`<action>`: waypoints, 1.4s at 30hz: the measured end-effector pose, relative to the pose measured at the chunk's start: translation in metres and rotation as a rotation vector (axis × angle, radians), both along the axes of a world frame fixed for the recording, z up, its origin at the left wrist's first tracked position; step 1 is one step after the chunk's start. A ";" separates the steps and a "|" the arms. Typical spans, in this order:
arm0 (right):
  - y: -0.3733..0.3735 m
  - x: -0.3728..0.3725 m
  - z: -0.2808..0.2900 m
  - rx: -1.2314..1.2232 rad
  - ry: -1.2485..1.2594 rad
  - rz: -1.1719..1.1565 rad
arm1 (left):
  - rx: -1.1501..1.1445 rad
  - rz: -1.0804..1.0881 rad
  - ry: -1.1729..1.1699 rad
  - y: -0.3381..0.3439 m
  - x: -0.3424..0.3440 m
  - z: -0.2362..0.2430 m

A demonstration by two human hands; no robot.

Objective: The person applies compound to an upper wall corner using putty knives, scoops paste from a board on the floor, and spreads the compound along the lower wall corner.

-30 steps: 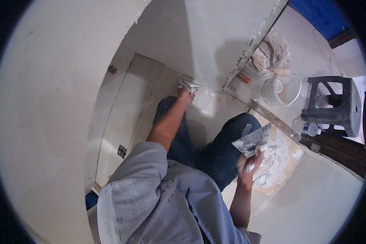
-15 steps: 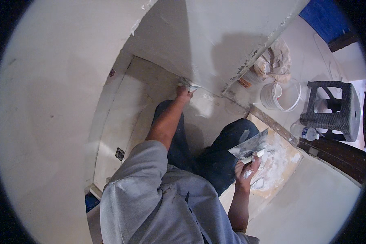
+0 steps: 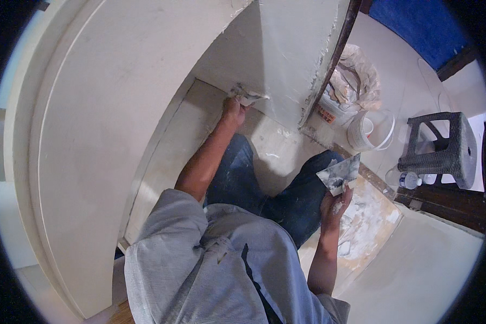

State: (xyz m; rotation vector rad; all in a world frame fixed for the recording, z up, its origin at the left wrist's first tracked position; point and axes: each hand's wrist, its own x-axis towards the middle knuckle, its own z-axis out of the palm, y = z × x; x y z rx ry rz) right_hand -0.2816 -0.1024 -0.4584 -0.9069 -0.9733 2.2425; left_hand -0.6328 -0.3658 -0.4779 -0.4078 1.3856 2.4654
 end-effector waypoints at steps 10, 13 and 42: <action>0.007 -0.006 0.005 0.072 -0.022 0.049 | -0.052 -0.089 0.280 0.007 0.031 0.187; 0.002 -0.010 0.024 -0.116 0.293 0.104 | -0.122 -0.047 0.234 -0.002 0.040 0.183; -0.014 0.000 0.046 -0.154 -0.021 -0.033 | -0.309 0.016 -0.509 0.086 0.046 -0.174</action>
